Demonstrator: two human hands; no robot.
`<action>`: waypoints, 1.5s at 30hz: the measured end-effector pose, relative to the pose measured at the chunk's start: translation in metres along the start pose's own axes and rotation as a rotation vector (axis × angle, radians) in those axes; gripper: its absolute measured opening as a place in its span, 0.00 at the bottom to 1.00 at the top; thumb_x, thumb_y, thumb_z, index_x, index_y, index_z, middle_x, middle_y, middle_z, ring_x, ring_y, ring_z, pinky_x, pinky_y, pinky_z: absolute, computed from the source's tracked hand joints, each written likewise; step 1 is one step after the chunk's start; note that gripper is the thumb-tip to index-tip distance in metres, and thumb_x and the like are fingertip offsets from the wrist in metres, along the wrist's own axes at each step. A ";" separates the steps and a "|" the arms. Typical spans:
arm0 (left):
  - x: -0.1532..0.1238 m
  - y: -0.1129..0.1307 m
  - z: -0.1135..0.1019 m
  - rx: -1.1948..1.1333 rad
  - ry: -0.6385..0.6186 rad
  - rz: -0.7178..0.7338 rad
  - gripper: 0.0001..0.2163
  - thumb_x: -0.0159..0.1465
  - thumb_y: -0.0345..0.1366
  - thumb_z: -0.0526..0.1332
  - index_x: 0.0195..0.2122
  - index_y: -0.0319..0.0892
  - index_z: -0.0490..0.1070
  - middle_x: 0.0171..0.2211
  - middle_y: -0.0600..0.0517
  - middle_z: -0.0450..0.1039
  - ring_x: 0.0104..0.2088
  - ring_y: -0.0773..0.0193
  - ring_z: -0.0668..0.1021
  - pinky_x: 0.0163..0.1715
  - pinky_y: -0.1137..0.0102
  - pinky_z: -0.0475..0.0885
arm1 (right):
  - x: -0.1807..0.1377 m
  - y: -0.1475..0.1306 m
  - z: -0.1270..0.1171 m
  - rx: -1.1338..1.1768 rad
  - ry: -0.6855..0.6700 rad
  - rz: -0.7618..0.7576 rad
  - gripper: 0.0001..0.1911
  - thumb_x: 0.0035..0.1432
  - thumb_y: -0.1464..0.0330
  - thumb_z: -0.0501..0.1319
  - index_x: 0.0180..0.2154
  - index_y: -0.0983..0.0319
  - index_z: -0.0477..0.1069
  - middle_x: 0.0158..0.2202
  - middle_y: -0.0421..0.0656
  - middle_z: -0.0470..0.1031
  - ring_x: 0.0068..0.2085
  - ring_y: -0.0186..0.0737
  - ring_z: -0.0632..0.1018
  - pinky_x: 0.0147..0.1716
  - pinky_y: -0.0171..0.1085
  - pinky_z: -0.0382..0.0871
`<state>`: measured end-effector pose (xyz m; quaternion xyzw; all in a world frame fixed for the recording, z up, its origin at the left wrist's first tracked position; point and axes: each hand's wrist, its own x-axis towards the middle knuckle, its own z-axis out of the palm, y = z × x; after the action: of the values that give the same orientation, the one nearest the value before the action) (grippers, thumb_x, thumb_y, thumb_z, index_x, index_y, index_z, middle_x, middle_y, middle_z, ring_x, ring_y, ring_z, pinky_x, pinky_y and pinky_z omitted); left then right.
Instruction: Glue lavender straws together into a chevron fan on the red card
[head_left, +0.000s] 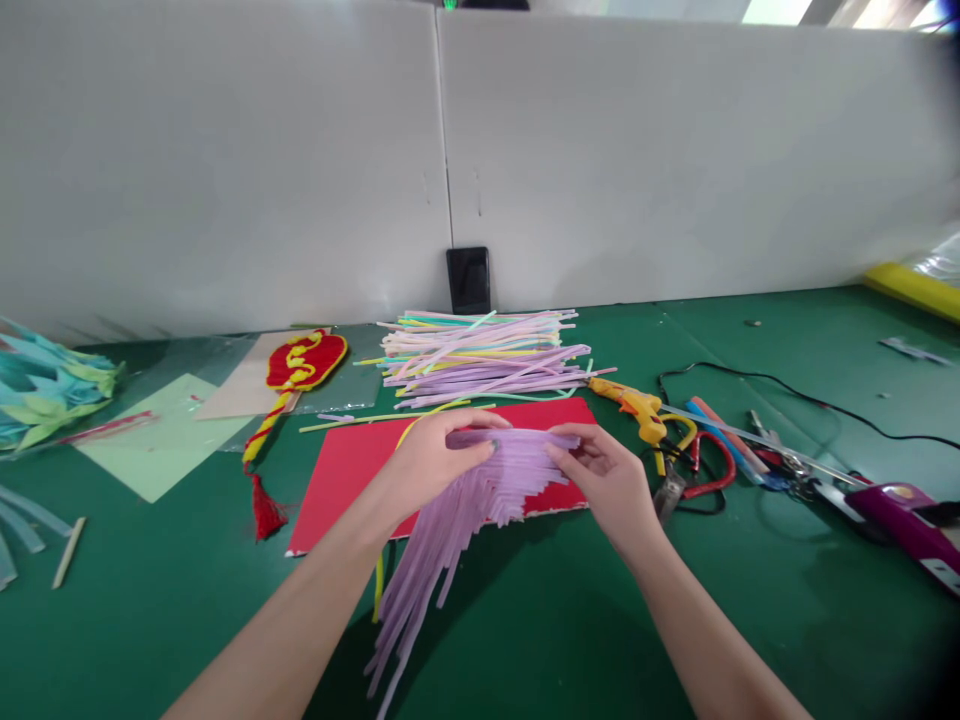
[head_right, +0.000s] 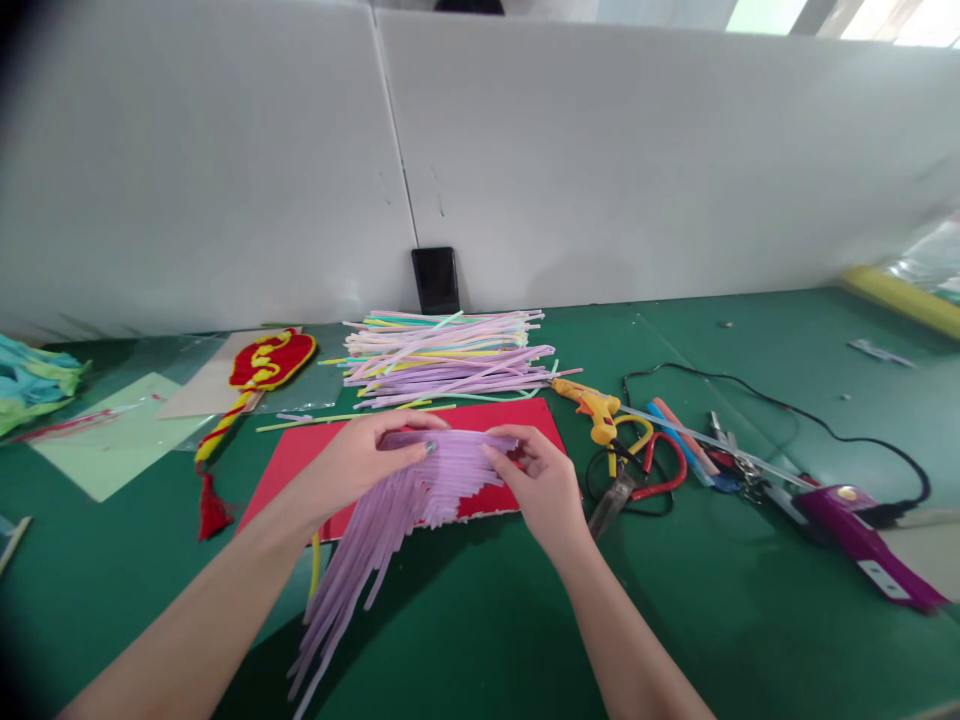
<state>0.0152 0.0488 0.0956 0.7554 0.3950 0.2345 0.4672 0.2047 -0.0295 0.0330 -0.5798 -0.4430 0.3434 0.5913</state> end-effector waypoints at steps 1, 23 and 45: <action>0.000 0.000 0.000 -0.003 -0.009 -0.009 0.10 0.59 0.32 0.59 0.41 0.49 0.75 0.44 0.54 0.76 0.45 0.61 0.77 0.47 0.66 0.69 | 0.000 0.000 0.000 0.006 -0.005 0.004 0.13 0.49 0.60 0.66 0.36 0.59 0.74 0.34 0.42 0.77 0.32 0.36 0.76 0.33 0.37 0.74; -0.001 0.004 -0.001 0.010 -0.079 -0.049 0.11 0.58 0.30 0.59 0.40 0.47 0.75 0.44 0.55 0.76 0.45 0.63 0.77 0.46 0.71 0.70 | -0.001 0.002 0.001 0.061 -0.062 0.031 0.12 0.48 0.62 0.67 0.36 0.60 0.74 0.34 0.42 0.77 0.33 0.35 0.76 0.34 0.35 0.73; 0.000 0.000 0.001 -0.047 0.031 -0.051 0.04 0.56 0.29 0.60 0.34 0.42 0.68 0.39 0.52 0.72 0.42 0.63 0.75 0.45 0.66 0.69 | 0.001 0.001 0.001 0.080 0.000 0.043 0.18 0.46 0.61 0.68 0.40 0.59 0.73 0.33 0.41 0.76 0.31 0.34 0.74 0.32 0.36 0.74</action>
<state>0.0158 0.0483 0.0948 0.7301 0.4158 0.2434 0.4845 0.2047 -0.0278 0.0317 -0.5651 -0.4166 0.3733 0.6064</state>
